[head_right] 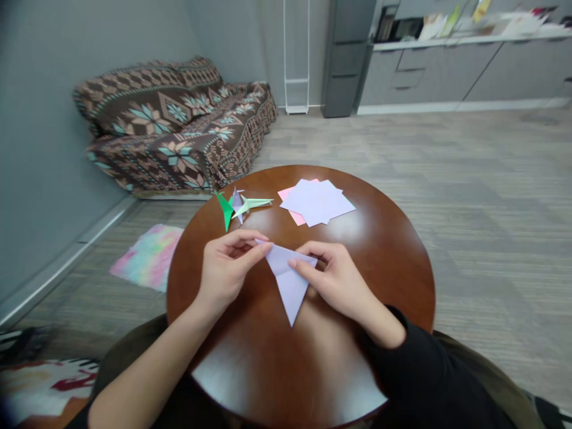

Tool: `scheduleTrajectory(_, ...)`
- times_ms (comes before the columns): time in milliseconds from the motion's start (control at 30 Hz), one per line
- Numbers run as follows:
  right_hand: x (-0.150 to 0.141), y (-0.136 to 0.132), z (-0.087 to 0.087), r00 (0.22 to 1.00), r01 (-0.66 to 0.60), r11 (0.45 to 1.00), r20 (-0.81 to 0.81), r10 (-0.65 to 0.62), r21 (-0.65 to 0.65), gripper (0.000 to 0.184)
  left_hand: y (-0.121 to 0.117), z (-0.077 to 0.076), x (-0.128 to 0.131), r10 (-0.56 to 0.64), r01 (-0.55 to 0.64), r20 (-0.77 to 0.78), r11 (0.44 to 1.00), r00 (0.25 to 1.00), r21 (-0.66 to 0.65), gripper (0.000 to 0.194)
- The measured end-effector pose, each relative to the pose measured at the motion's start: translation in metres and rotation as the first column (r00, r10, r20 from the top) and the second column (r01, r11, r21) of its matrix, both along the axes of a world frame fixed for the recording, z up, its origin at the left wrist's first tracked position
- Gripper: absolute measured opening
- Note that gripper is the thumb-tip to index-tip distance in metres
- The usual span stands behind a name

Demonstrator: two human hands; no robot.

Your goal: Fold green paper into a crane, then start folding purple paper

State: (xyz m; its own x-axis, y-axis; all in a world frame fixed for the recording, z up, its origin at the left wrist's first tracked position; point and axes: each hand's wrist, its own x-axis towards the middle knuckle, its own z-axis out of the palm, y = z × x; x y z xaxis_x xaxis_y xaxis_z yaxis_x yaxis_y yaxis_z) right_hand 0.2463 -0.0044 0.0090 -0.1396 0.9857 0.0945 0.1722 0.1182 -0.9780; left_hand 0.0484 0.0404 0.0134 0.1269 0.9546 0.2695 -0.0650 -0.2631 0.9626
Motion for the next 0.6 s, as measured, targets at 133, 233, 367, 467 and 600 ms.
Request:
scheduleTrajectory(133, -0.0023, -0.0011, 0.0007, 0.998, -0.056, 0.998, -0.026, 0.056, -0.004, 0.023, 0.0011, -0.0026, 0.0009, 0.013, -0.012, 0.048, 1.000, 0.999, -0.019, 0.016)
scheduleTrajectory(233, -0.0047, -0.0028, 0.0011, 0.998, -0.026, 0.999, -0.052, 0.027, 0.022, 0.023, -0.0021, -0.0027, 0.0043, -0.104, 0.118, 0.095, 0.982, 0.990, -0.147, 0.025)
scheduleTrajectory(367, -0.0053, -0.0030, 0.0009, 0.997, 0.029, 0.999, -0.070, -0.026, 0.037, 0.017, -0.0066, -0.0011, 0.0076, -0.345, 0.361, 0.110, 0.882, 0.932, -0.303, 0.025)
scheduleTrajectory(467, -0.0028, -0.0011, -0.0004, 0.996, 0.036, 0.999, -0.080, -0.035, 0.007, 0.014, -0.0043, -0.0007, 0.0055, -0.353, 0.357, 0.070, 0.881, 0.933, -0.311, 0.023)
scheduleTrajectory(600, 0.0022, 0.0018, -0.0027, 0.997, 0.052, 0.998, -0.064, -0.051, 0.018, 0.011, 0.0016, -0.0012, 0.0007, -0.274, 0.270, 0.035, 0.906, 0.961, -0.327, 0.025)
